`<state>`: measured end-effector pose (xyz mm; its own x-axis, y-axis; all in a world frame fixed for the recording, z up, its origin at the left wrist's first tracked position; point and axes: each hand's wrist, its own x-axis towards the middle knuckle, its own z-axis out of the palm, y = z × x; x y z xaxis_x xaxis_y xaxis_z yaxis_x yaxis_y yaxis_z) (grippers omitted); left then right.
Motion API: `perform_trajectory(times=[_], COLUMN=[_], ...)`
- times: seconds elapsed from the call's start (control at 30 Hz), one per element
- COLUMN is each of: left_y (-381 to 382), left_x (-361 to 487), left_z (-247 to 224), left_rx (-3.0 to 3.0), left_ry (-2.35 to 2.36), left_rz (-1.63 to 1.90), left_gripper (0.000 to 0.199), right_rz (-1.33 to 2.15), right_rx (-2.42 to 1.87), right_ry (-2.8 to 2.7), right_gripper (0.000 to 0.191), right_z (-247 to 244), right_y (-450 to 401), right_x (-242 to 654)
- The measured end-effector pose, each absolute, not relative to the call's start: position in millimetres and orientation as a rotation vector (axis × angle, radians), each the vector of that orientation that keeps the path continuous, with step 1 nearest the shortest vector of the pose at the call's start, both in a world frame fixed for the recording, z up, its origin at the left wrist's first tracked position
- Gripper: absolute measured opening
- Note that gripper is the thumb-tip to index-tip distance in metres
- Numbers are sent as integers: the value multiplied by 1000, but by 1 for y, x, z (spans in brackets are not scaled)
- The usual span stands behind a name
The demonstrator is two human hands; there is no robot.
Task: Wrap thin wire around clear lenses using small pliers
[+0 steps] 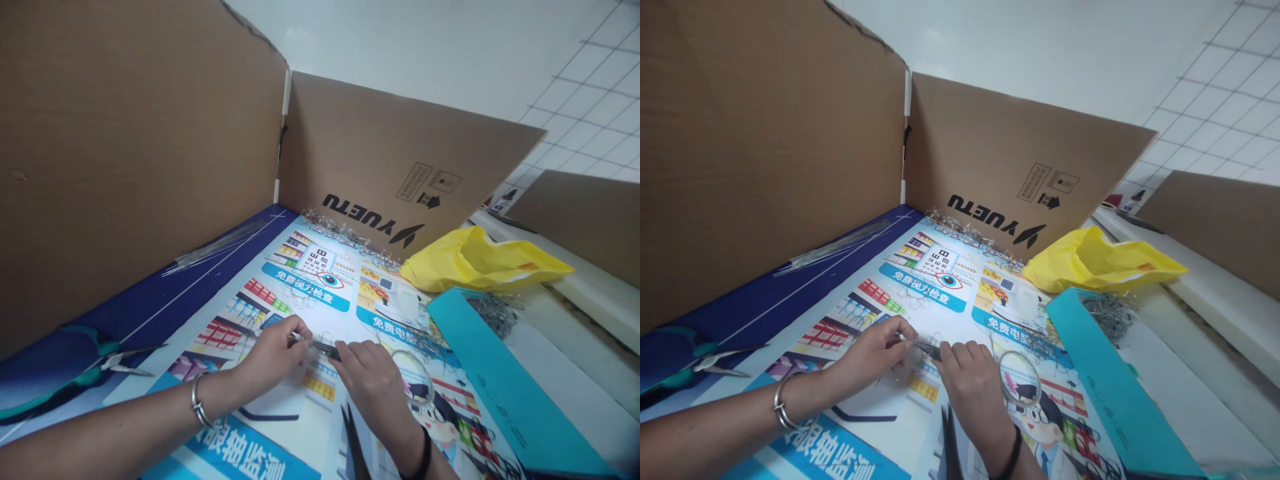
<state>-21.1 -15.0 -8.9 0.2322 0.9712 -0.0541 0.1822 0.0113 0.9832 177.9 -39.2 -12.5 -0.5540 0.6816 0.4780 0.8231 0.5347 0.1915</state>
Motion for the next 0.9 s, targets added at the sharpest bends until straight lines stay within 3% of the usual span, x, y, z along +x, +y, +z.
perform_trajectory(times=[0.53,0.9], left_y=[-13,-12], left_x=[-19,-20], left_z=[-12,-18], left_rx=[1144,1081], left_ry=[998,981], left_rz=[866,866], left_gripper=[9,11], right_rz=[-287,-419], right_rx=[-1264,-1207], right_ry=[-2351,-2452], right_gripper=[25,19], right_z=[-20,-14], right_y=[-35,-37], right_x=[178,177])
